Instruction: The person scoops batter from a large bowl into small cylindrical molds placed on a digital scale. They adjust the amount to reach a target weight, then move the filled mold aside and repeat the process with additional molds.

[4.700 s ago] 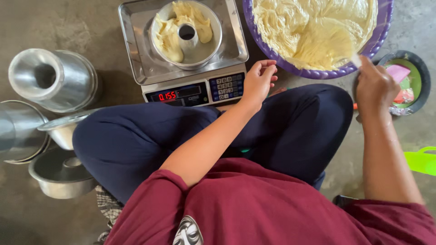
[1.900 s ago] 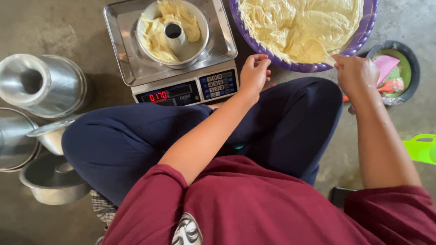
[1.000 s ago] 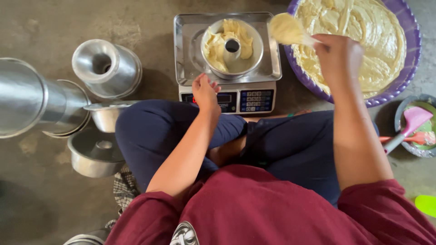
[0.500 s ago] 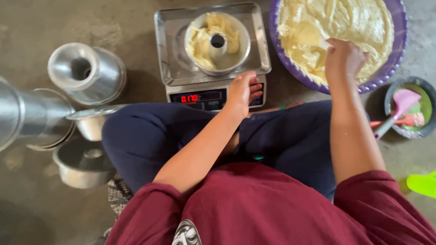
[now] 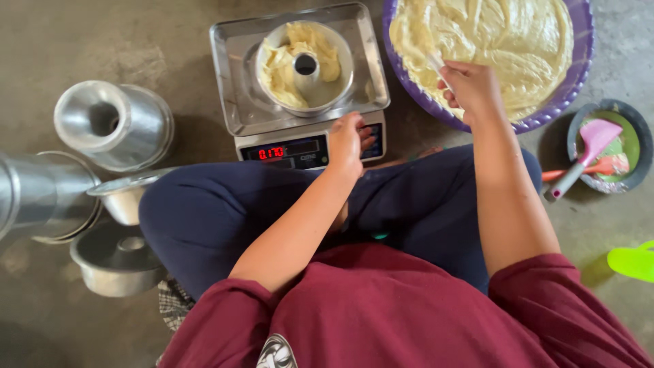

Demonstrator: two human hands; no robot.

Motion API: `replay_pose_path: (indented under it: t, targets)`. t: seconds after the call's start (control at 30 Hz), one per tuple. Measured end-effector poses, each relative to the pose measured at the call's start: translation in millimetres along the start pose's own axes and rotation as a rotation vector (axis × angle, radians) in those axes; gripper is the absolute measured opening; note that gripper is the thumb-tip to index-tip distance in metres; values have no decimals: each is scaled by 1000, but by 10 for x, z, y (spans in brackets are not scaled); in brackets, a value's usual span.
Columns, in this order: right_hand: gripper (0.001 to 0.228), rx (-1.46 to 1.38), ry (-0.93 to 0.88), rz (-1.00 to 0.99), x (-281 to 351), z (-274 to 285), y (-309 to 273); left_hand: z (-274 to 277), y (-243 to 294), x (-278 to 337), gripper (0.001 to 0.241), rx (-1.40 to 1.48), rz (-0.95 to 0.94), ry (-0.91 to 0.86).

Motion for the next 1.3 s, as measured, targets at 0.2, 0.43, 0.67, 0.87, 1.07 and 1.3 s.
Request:
replay_pose_path:
  t: [0.2,0.43,0.67,0.87,1.07,1.3]
  targets:
    - [44,-381,-124,124,807,-798,-507,707,653,-201,20,242,-38,247]
    - [22,600,180,1057,1445,-1465,-524,1072,1230,-269,30,257,-154,308]
    - [22,999,-58,1117,846,-1550,-1168,887,1247,-608,34,60,-179,117]
    - [26,1390,-262,1202,605,-2189,-1171,685,1278,-598,39,-30,-392,181]
    - [11,1039,-204,1268,273,-2244,-1354,699,1309,-456,53,3,-397,73]
    - [17,1102,-196,1128,-32,-2600,-1203,706,1317,-366,57,15,-365,47]
Point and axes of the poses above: each hand's wrist, its own x-axis away from the middle knuckle, its own z-axis out of the back of the hand, y = z × x, the point moved 1 cm from there along -x, towards the middle knuckle, and after that the axes turned 11 degrees about y, right-handed, at the moved point
